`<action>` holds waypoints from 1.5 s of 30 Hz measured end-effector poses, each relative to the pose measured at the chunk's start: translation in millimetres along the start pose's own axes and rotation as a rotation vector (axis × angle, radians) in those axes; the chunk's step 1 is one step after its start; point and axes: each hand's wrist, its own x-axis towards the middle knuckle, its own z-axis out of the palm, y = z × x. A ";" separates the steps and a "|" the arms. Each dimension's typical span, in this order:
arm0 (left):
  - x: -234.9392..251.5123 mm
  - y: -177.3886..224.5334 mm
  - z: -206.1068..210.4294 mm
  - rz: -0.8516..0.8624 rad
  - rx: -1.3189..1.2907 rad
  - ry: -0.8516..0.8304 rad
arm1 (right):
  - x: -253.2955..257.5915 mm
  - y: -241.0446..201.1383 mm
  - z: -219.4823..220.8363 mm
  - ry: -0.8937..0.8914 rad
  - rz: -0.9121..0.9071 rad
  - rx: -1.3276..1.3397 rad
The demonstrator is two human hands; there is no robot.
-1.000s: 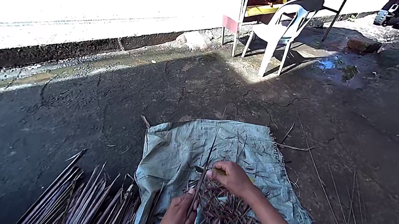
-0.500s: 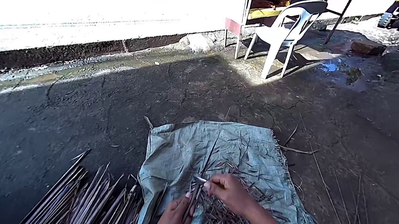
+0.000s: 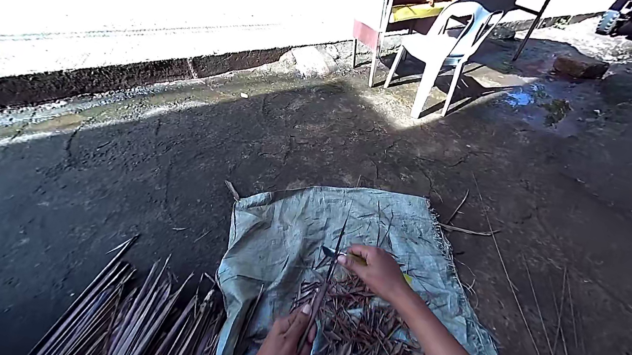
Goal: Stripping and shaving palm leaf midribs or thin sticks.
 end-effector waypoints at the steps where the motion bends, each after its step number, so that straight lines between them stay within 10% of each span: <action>1: -1.1 -0.5 0.6 0.010 0.007 -0.007 | 3.7 6.7 -2.3 0.040 0.015 0.038; 9: -8.7 -1.7 -4.9 0.003 0.114 -0.006 | 6.3 23.9 -17.2 0.331 0.182 0.163; 16: -0.5 -4.5 -12.5 0.047 0.265 0.105 | -27.4 -20.2 39.6 -0.190 -0.141 0.095; 32: -8.0 -2.8 -4.9 0.014 0.344 -0.006 | 16.1 32.0 -11.3 0.410 0.131 0.325; 39: 2.5 1.5 -16.9 0.037 0.114 0.041 | -32.0 -20.7 63.0 -0.135 -0.218 0.393; 45: 8.0 4.3 -13.8 0.038 -0.094 0.006 | -12.1 -13.5 44.3 -0.077 -0.234 0.085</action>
